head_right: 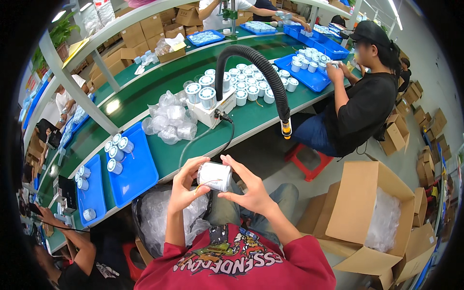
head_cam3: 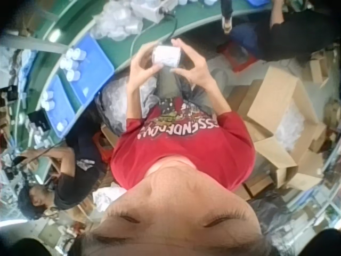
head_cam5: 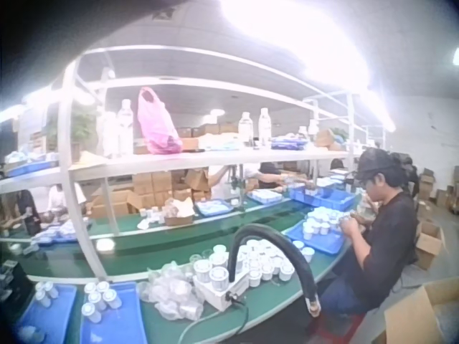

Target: The person takes clear plastic housings from a cardboard box to restock the table, then assembles electronic fan units by inserting cylindrical components into the clear plastic housings by hand.

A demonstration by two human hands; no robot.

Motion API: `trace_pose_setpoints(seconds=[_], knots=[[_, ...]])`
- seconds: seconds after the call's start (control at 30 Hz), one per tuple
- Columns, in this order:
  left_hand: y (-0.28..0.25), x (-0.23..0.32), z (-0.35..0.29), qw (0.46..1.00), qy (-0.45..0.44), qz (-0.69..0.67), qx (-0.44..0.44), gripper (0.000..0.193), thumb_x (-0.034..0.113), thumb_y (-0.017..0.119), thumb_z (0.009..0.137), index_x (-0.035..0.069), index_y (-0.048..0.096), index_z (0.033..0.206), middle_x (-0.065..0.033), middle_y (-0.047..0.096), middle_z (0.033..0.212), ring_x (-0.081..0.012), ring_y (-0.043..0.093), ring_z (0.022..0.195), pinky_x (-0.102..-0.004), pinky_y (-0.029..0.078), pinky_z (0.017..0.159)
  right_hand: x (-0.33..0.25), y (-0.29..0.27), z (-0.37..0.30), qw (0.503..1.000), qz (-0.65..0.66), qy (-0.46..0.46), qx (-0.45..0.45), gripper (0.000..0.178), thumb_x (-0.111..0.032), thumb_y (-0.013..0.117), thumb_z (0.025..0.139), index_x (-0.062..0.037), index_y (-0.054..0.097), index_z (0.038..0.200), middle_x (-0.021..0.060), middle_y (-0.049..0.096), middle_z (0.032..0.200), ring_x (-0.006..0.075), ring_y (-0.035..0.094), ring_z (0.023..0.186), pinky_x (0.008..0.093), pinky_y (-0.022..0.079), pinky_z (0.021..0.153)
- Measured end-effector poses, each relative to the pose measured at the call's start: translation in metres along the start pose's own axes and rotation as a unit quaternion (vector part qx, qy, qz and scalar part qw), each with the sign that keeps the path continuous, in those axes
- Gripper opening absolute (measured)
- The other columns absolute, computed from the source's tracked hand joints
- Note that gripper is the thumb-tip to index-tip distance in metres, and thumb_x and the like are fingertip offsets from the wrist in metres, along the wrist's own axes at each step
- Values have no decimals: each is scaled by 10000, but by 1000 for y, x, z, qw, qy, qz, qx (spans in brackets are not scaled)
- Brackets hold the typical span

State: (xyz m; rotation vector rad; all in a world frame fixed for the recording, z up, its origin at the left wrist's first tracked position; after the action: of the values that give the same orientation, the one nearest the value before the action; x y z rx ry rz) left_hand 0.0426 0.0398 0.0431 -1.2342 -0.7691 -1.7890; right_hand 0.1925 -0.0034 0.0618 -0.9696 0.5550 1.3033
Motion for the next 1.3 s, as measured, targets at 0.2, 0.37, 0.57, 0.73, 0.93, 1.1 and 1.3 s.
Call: trace_pose_setpoints(seconds=[0.2, 0.37, 0.57, 0.73, 0.93, 1.1, 1.3], knots=[[3, 5, -3, 997, 69, -20, 27, 661, 99, 772, 655, 12, 484, 1243, -124, 440, 1267, -205, 457, 1151, -304, 423, 892, -11, -3, 7, 998, -50, -28, -19, 803, -140, 813, 616, 32, 416, 1293, 188, 512, 1252, 251, 541, 1115, 343, 431, 935], [5, 10, -7, 994, 100, -6, 32, 666, 96, 779, 646, 9, 486, 1238, -138, 445, 1261, -222, 458, 1155, -312, 428, 891, -11, -1, 3, 998, -46, 8, -37, 787, -140, 806, 630, 23, 415, 1294, 184, 528, 1225, 225, 579, 1045, 315, 500, 828], [13, 27, -12, 973, 179, 132, 63, 661, 110, 793, 625, 35, 509, 1217, -174, 444, 1285, -283, 476, 1156, -348, 430, 897, 17, 11, -13, 936, 289, 195, -52, 731, -5, 710, 715, -50, 347, 1349, 183, 397, 1341, 262, 534, 1094, 314, 537, 743], [25, 45, -13, 917, 211, 320, 107, 665, 124, 803, 585, 63, 543, 1194, -208, 392, 1330, -347, 421, 1203, -410, 381, 949, 9, 5, -9, 916, 390, 82, -38, 626, 13, 623, 760, -65, 374, 1330, 158, 243, 1426, 294, 387, 1242, 396, 442, 921], [28, 44, -13, 927, 196, 302, 107, 778, 181, 830, 553, 35, 484, 1235, -192, 410, 1308, -335, 436, 1166, -409, 370, 943, 3, 1, -12, 920, 390, 23, -39, 475, -159, 556, 834, -18, 448, 1275, 169, 171, 1452, 320, 280, 1314, 455, 365, 995], [29, 45, -12, 915, 203, 331, 109, 786, 147, 826, 540, 38, 452, 1222, -203, 446, 1272, -343, 460, 1153, -421, 386, 943, 2, 0, -18, 903, 427, 46, -22, 486, -215, 535, 851, 0, 447, 1278, 172, 146, 1466, 325, 270, 1320, 453, 378, 982], [31, 44, -13, 917, 213, 321, 101, 779, 136, 826, 550, 20, 446, 1219, -187, 492, 1217, -327, 490, 1114, -401, 395, 933, 4, 0, -19, 900, 433, 45, -26, 498, -224, 528, 858, -7, 427, 1295, 173, 171, 1462, 316, 283, 1316, 451, 391, 969]])
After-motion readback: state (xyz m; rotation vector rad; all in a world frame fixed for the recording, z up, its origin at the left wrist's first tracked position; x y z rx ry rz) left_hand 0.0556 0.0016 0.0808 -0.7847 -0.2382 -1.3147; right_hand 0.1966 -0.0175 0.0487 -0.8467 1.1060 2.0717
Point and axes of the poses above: each hand's wrist, its own z-axis towards the middle knuckle, its own y-axis out of the palm, x = y × z, the point moved 8 cm from there along z, towards the middle knuckle
